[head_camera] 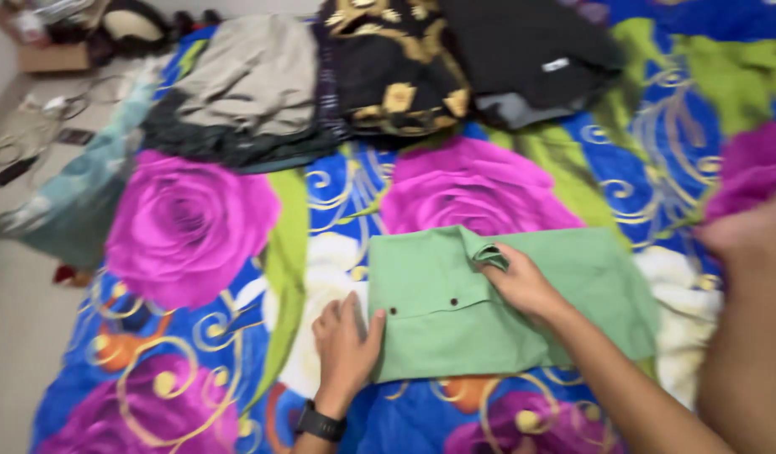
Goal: Fold a green collared shirt on a bed.
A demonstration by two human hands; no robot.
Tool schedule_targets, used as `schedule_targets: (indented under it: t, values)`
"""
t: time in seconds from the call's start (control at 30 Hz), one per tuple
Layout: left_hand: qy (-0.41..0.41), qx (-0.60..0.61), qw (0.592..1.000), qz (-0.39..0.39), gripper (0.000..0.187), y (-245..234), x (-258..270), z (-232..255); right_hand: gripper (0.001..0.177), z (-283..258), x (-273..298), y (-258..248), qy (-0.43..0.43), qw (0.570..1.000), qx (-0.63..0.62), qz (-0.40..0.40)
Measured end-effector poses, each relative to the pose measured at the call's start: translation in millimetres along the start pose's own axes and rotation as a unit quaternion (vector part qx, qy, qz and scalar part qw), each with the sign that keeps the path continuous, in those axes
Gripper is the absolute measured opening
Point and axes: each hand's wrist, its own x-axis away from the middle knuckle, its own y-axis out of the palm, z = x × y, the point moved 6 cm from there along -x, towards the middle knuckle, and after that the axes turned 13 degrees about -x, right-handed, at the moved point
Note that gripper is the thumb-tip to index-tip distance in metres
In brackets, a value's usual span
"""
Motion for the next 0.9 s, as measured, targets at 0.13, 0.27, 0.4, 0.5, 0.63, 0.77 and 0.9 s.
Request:
schedule_targets:
  t: [0.13, 0.27, 0.4, 0.5, 0.63, 0.77, 0.9]
  values:
    - [-0.071, -0.122, 0.99, 0.021, 0.059, 27.6, 6.3, 32.9, 0.03, 6.1, 6.5, -96.3, -0.047, 0.991, 0.109, 0.055]
    - [-0.178, -0.014, 0.983, -0.031, 0.056, 41.0, -0.4, 53.7, 0.037, 22.0, 5.8, -166.6, -0.062, 0.963, 0.231, 0.125]
    - [-0.223, 0.053, 0.969, -0.096, 0.058, 73.6, -2.9, 48.0, 0.044, 31.4, 9.2, -201.7, 0.006, 0.939, 0.296, 0.178]
    - [-0.212, -0.003, 0.972, -0.1, 0.058, 81.9, -10.4, 51.0, 0.047, 34.9, 13.2, -209.9, 0.021, 0.927, 0.313, 0.206]
    - [-0.216, 0.085, 0.968, -0.093, 0.054, 90.0, -10.8, 47.3, 0.042, 24.6, 20.4, -212.7, -0.094, 0.914, 0.315, 0.237]
    - [-0.212, 0.226, 0.941, -0.133, 0.04, 67.1, 2.2, 65.7, 0.038, 3.4, 40.5, -196.1, -0.108, 0.897, 0.352, 0.245]
    - [-0.198, 0.158, 0.961, -0.113, 0.04, 53.5, 19.9, 33.9, 0.035, -11.7, 53.6, -150.1, -0.091, 0.894, 0.384, 0.214]
